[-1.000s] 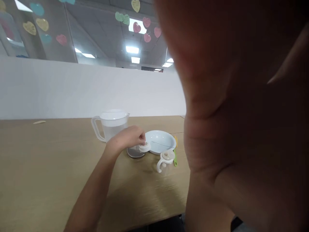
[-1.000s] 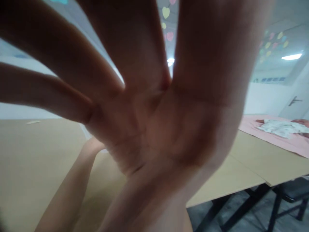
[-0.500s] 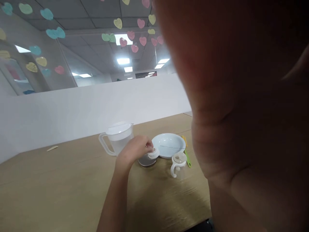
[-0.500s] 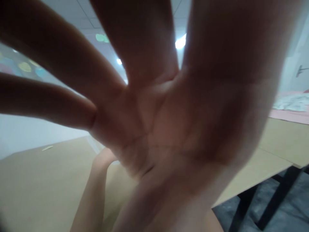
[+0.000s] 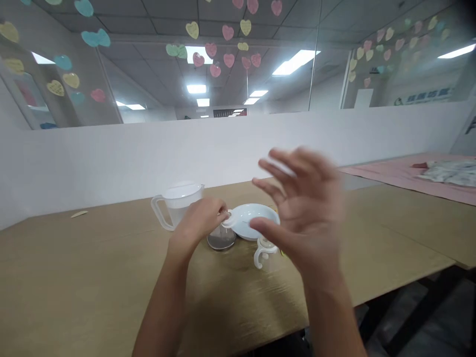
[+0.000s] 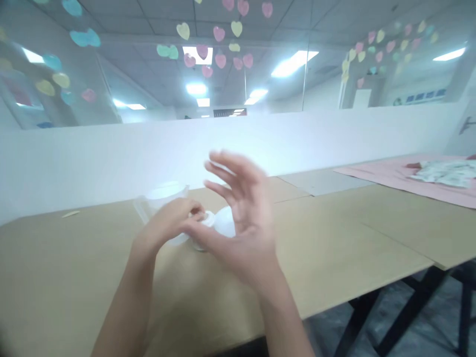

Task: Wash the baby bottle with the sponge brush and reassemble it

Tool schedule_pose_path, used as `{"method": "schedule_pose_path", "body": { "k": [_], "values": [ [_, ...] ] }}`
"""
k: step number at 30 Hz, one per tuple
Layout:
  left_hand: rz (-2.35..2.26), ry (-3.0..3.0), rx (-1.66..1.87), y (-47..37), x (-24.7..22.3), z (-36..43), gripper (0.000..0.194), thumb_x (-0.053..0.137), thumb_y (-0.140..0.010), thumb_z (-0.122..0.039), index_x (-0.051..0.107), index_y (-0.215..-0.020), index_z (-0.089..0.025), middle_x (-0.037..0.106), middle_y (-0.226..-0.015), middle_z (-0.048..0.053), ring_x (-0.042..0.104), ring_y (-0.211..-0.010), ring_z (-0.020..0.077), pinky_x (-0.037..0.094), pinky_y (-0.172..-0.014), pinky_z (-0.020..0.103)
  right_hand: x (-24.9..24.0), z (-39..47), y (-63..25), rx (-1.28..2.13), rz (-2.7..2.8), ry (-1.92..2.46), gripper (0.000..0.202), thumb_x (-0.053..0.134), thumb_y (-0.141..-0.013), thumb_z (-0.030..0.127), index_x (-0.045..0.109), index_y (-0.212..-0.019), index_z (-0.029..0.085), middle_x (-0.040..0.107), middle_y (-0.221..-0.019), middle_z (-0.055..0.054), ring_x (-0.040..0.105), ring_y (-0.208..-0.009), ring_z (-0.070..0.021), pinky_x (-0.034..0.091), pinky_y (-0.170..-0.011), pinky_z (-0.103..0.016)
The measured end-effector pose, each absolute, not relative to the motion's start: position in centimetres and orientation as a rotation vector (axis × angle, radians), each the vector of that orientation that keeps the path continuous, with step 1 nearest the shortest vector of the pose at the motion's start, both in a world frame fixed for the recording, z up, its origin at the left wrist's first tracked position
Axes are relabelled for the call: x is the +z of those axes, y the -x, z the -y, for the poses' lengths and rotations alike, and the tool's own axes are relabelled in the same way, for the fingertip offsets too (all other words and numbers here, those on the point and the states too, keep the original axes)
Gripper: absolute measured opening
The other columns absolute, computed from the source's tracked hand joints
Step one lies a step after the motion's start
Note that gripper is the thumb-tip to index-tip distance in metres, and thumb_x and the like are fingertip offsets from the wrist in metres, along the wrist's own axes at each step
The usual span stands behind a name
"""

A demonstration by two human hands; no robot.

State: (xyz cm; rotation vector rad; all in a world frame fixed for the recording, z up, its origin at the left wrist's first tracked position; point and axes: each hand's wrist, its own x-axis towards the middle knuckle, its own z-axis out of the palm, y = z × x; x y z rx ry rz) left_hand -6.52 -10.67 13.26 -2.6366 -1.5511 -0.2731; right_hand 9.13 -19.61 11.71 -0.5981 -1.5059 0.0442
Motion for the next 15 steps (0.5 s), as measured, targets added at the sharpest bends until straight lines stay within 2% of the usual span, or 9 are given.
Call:
{"method": "schedule_pose_path", "body": {
  "k": [4, 5, 7, 9, 12, 15],
  "values": [
    [1.402, 2.679, -0.54, 5.9, 14.0, 12.9, 0.023, 0.042, -0.088, -0.031, 0.062, -0.095, -0.02, 0.066, -0.095, 0.002, 0.059, -0.081, 0.0172, 0.04, -0.067, 0.026, 7.2, 14.4, -8.5, 0.047, 1.685, 0.78, 0.07, 0.071, -0.069, 0.033, 0.037, -0.13, 0.028, 0.053, -0.124, -0.007, 0.054, -0.112, -0.0242, 0.052, -0.088, -0.04],
    [1.335, 2.702, -0.565, 5.7, 14.1, 13.4, 0.023, 0.042, -0.089, -0.031, 0.061, -0.096, -0.02, 0.066, -0.096, 0.001, 0.059, -0.083, 0.0164, 0.041, -0.068, 0.026, 6.3, 13.3, -8.4, 0.056, 1.716, 0.815, 0.064, 0.069, -0.07, 0.03, 0.041, -0.127, 0.025, 0.056, -0.12, -0.007, 0.055, -0.109, -0.0231, 0.052, -0.087, -0.039],
    [1.184, 2.701, -0.567, 5.3, 14.0, 14.1, 0.022, 0.041, -0.091, -0.03, 0.06, -0.094, -0.02, 0.066, -0.096, 0.001, 0.059, -0.083, 0.0157, 0.041, -0.068, 0.025, 5.1, 11.7, -8.3, 0.028, 1.68, 0.834, 0.04, 0.06, -0.075, 0.021, 0.051, -0.114, 0.023, 0.063, -0.105, -0.004, 0.06, -0.097, -0.0197, 0.053, -0.081, -0.034],
    [1.0, 2.619, -0.534, 4.9, 13.7, 14.4, 0.021, 0.041, -0.092, -0.028, 0.059, -0.092, -0.018, 0.066, -0.092, 0.002, 0.059, -0.083, 0.0166, 0.041, -0.069, 0.027, 4.5, 10.9, -8.4, -0.037, 1.591, 0.828, 0.031, 0.054, -0.074, 0.016, 0.056, -0.104, 0.023, 0.065, -0.097, -0.003, 0.062, -0.089, -0.0185, 0.052, -0.077, -0.032],
    [0.683, 2.402, -0.511, 4.3, 12.8, 13.9, 0.019, 0.042, -0.091, -0.02, 0.058, -0.083, -0.015, 0.064, -0.083, 0.005, 0.058, -0.08, 0.0186, 0.041, -0.072, 0.031, 4.2, 10.3, -9.1, -0.143, 1.517, 0.785, 0.036, 0.049, -0.07, 0.011, 0.057, -0.104, 0.023, 0.065, -0.097, -0.003, 0.061, -0.088, -0.0181, 0.051, -0.077, -0.032],
    [0.49, 2.247, -0.537, 3.7, 12.1, 13.1, 0.02, 0.042, -0.089, -0.013, 0.055, -0.074, -0.015, 0.06, -0.074, 0.004, 0.056, -0.073, 0.0173, 0.04, -0.073, 0.032, 3.9, 9.4, -10.4, -0.299, 1.534, 0.726, 0.05, 0.046, -0.071, 0.009, 0.052, -0.118, 0.024, 0.064, -0.098, -0.004, 0.061, -0.089, -0.0179, 0.05, -0.078, -0.032]
  ]
}}
